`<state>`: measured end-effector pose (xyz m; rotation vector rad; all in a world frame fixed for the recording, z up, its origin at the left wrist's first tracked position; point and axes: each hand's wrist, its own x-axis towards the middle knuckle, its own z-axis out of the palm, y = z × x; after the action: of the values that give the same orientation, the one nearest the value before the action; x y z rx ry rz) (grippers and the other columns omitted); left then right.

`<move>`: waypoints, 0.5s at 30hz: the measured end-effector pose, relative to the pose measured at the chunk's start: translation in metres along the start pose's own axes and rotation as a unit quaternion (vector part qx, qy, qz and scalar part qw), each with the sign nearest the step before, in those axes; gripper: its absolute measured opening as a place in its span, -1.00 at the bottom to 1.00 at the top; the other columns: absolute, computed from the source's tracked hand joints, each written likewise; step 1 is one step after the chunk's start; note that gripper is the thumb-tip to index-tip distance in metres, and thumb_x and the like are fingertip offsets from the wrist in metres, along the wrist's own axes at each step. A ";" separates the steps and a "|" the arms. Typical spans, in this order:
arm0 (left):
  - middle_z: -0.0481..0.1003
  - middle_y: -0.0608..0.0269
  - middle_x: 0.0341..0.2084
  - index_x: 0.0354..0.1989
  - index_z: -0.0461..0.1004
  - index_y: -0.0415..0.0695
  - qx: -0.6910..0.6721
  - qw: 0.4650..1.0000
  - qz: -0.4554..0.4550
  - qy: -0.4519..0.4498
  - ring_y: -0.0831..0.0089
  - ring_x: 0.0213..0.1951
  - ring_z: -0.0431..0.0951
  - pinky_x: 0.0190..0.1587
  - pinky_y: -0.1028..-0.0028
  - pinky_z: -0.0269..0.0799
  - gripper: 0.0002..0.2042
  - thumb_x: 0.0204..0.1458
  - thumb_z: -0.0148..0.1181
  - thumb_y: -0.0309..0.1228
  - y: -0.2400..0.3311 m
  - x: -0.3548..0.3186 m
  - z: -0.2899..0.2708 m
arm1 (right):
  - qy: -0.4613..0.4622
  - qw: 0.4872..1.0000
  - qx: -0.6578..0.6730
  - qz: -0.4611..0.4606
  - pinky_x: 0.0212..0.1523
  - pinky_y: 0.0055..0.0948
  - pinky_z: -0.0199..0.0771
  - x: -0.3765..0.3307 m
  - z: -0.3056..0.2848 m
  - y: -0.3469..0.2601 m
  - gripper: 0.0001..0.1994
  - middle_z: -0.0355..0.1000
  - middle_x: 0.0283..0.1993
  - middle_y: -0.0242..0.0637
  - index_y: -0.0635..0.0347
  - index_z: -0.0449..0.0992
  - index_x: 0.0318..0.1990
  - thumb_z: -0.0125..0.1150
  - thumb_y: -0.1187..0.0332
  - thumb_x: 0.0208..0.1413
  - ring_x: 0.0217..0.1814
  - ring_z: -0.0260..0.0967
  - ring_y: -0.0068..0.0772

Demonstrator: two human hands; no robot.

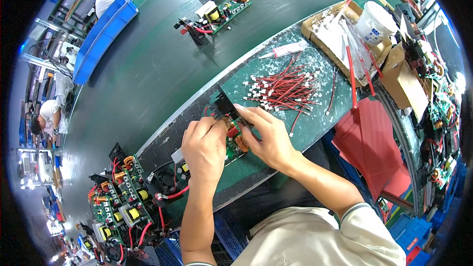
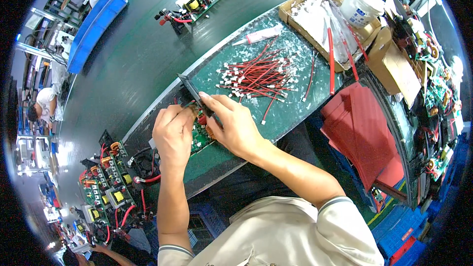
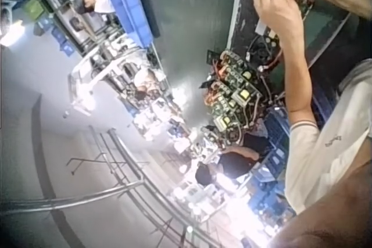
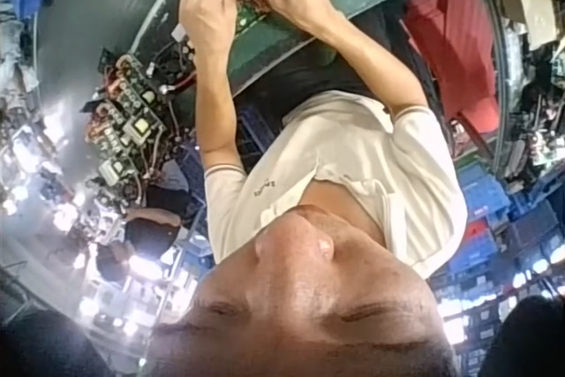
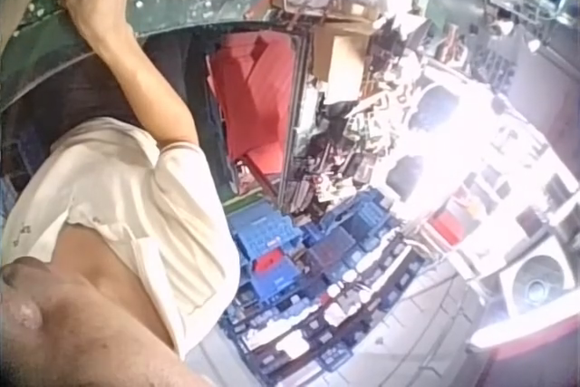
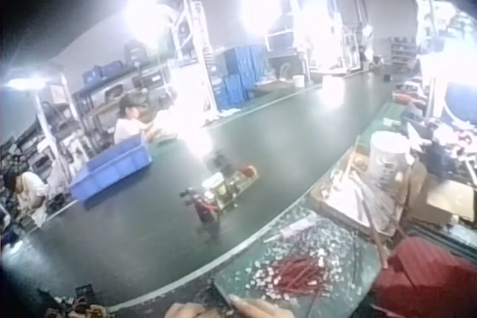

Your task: Assemble electronic components onto a printed circuit board, including attaching fans and applying adhesive.

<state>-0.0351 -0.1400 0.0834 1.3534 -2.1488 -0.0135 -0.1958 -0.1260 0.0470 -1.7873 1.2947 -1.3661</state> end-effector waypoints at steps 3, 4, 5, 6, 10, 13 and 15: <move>0.51 0.18 -0.40 -0.41 0.56 -0.23 0.017 1.000 0.013 0.006 0.15 -0.33 0.49 -0.27 0.26 0.41 -0.87 -0.20 0.24 -0.63 0.004 -0.004 0.003 | 0.008 0.999 -0.031 -0.008 -0.19 -0.27 0.53 -0.006 0.002 -0.007 -0.53 0.48 -0.12 -0.02 0.28 0.44 0.17 0.23 0.59 0.04 -0.20 0.51 0.00; 0.50 0.19 -0.41 -0.43 0.54 -0.24 0.023 0.999 0.027 0.016 0.15 -0.34 0.49 -0.28 0.25 0.40 -0.88 -0.21 0.23 -0.63 0.005 -0.005 0.003 | 0.007 0.999 -0.032 -0.008 -0.19 -0.27 0.53 -0.008 0.004 -0.009 -0.53 0.48 -0.12 -0.02 0.28 0.44 0.17 0.23 0.59 0.04 -0.20 0.51 0.00; 0.50 0.19 -0.41 -0.43 0.54 -0.24 0.022 0.999 0.026 0.017 0.15 -0.34 0.49 -0.28 0.25 0.40 -0.88 -0.21 0.23 -0.63 0.004 -0.007 0.005 | 0.011 0.999 -0.034 -0.002 -0.21 -0.27 0.52 -0.010 0.005 -0.011 -0.53 0.48 -0.14 -0.03 0.28 0.44 0.18 0.24 0.59 0.04 -0.22 0.50 0.01; 0.49 0.20 -0.41 -0.44 0.54 -0.25 0.021 0.999 0.036 0.023 0.16 -0.35 0.49 -0.28 0.25 0.39 -0.88 -0.22 0.23 -0.62 0.003 -0.010 0.006 | 0.011 0.999 -0.034 0.003 -0.23 -0.26 0.52 -0.013 0.006 -0.013 -0.52 0.48 -0.16 -0.03 0.29 0.44 0.18 0.24 0.58 0.04 -0.25 0.49 0.01; 0.48 0.21 -0.42 -0.41 0.55 -0.24 0.031 0.997 0.050 0.042 0.18 -0.36 0.48 -0.30 0.26 0.36 -0.88 -0.19 0.25 -0.59 -0.002 -0.009 0.005 | 0.031 0.999 -0.022 -0.017 -0.26 -0.28 0.50 -0.012 0.014 -0.004 -0.55 0.47 -0.21 -0.01 0.33 0.45 0.14 0.23 0.59 0.02 -0.26 0.48 -0.04; 0.52 0.15 -0.33 -0.16 0.60 -0.19 -0.024 1.000 -0.014 0.004 0.15 -0.28 0.53 -0.21 0.28 0.42 -0.76 -0.05 0.31 -0.50 -0.010 -0.011 -0.001 | 0.032 0.996 -0.027 0.082 -0.35 -0.34 0.46 0.003 0.015 0.010 -0.83 0.53 -0.41 -0.07 0.34 0.56 -0.17 0.28 0.44 0.12 -0.42 0.51 -0.25; 0.55 0.07 -0.17 0.07 0.53 -0.17 -0.071 0.994 -0.082 -0.003 0.13 -0.14 0.58 -0.08 0.31 0.47 -0.56 -0.06 0.37 -0.45 -0.013 -0.017 -0.015 | 0.005 0.985 -0.075 0.154 -0.40 -0.35 0.43 0.009 0.004 0.014 -0.78 0.53 -0.47 -0.09 0.36 0.56 -0.21 0.30 0.34 0.14 -0.49 0.48 -0.31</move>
<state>-0.0116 -0.1279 0.0836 1.4434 -1.9956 -0.2314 -0.1964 -0.1404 0.0379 -1.5907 1.6394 -1.1330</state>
